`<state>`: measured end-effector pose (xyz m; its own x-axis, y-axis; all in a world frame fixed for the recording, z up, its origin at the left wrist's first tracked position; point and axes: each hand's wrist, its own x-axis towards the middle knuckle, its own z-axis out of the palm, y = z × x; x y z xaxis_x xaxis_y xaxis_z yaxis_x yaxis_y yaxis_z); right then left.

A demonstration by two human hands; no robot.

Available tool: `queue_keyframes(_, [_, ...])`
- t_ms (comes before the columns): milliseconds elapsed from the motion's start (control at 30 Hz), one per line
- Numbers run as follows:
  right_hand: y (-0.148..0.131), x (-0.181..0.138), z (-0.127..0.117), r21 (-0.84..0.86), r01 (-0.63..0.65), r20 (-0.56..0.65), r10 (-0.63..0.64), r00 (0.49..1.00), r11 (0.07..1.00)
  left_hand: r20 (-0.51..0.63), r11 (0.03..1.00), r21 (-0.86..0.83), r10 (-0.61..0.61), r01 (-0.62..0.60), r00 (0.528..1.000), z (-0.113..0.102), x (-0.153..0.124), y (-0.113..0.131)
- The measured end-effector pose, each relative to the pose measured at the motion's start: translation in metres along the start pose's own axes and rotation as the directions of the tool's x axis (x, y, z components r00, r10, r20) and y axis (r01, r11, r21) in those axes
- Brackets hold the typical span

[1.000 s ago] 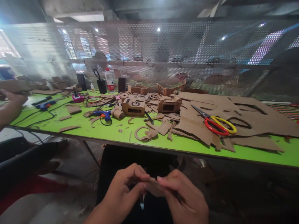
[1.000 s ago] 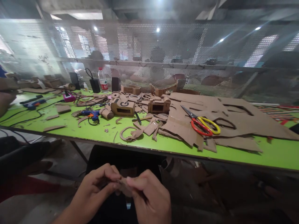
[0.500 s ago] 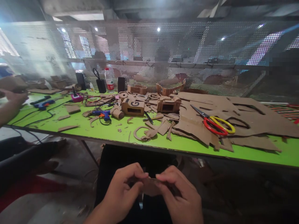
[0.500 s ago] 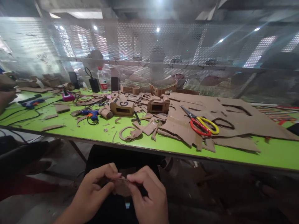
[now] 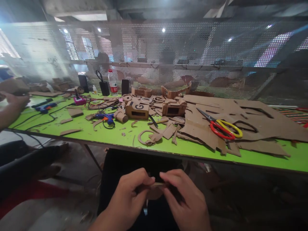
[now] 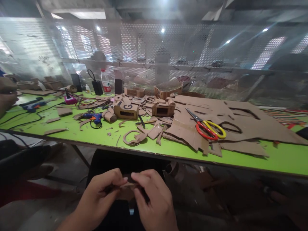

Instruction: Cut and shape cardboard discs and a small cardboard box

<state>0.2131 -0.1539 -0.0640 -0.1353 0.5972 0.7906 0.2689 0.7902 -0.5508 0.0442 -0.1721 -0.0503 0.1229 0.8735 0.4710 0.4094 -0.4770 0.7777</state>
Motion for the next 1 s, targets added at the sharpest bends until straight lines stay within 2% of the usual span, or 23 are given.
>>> queue_keyframes(67, [0.001, -0.001, -0.001, 0.004, 0.012, 0.002, -0.012, 1.000, 1.000, 0.035, 0.999, 0.026, 0.034, -0.035, 0.999, -0.001, 0.000, -0.001])
queue_keyframes(133, [0.002, -0.004, -0.002, 0.030, -0.021, -0.052, 0.022, 0.998, 0.999, 0.040, 0.998, -0.057, 0.002, 0.000, 0.999, 0.000, 0.001, -0.002])
queue_keyframes(200, [0.002, -0.006, -0.002, 0.056, -0.067, -0.087, 0.071, 0.994, 0.996, 0.002, 0.987, -0.153, -0.047, 0.047, 0.999, 0.002, 0.001, -0.003])
queue_keyframes(267, [0.004, -0.006, -0.002, 0.070, -0.100, -0.049, 0.104, 0.993, 0.992, -0.060, 0.988, -0.152, -0.050, 0.040, 0.997, 0.003, 0.001, -0.003])
queue_keyframes(300, [0.004, -0.005, -0.002, 0.071, -0.106, -0.011, 0.107, 0.994, 0.992, -0.072, 0.994, -0.108, -0.014, 0.006, 0.997, 0.003, 0.001, -0.003])
queue_keyframes(367, [0.005, -0.005, -0.002, 0.069, -0.091, 0.051, 0.087, 0.995, 0.993, -0.027, 0.995, -0.023, 0.094, -0.094, 0.995, 0.002, 0.002, -0.003])
queue_keyframes(433, [0.004, -0.006, -0.002, 0.087, -0.069, 0.067, 0.063, 0.996, 0.994, 0.051, 0.985, -0.004, 0.171, -0.171, 0.984, -0.001, 0.004, -0.001])
queue_keyframes(467, [0.003, -0.007, -0.001, 0.103, -0.069, 0.065, 0.062, 0.996, 0.992, 0.070, 0.985, -0.028, 0.174, -0.173, 0.982, -0.003, 0.005, 0.000])
queue_keyframes(500, [0.003, -0.009, -0.001, 0.121, -0.077, 0.061, 0.070, 0.996, 0.990, 0.078, 0.988, -0.069, 0.146, -0.141, 0.986, -0.004, 0.006, 0.001])
queue_keyframes(567, [0.001, -0.012, 0.001, 0.149, -0.113, 0.055, 0.106, 0.993, 0.982, 0.105, 0.985, -0.175, 0.013, 0.005, 0.994, -0.006, 0.007, 0.002])
queue_keyframes(633, [0.001, -0.012, 0.002, 0.178, -0.146, 0.011, 0.147, 0.989, 0.973, 0.169, 0.954, -0.250, -0.127, 0.167, 0.977, -0.006, 0.007, 0.002])
queue_keyframes(700, [0.001, -0.009, 0.003, 0.197, -0.167, -0.024, 0.175, 0.984, 0.966, 0.185, 0.934, -0.257, -0.205, 0.249, 0.961, -0.004, 0.006, 0.000])
queue_keyframes(767, [0.002, -0.004, 0.002, 0.199, -0.199, 0.003, 0.202, 0.979, 0.960, 0.134, 0.943, -0.235, -0.208, 0.235, 0.969, -0.002, 0.003, -0.004])
queue_keyframes(900, [0.003, 0.000, 0.000, 0.201, -0.281, 0.141, 0.257, 0.956, 0.938, 0.064, 0.966, -0.206, -0.147, 0.157, 0.987, 0.002, 0.002, -0.005])
queue_keyframes(1000, [0.003, -0.004, 0.006, 0.345, -0.394, 0.103, 0.383, 0.918, 0.852, 0.093, 0.924, -0.308, -0.207, 0.225, 0.974, 0.002, 0.004, -0.001])
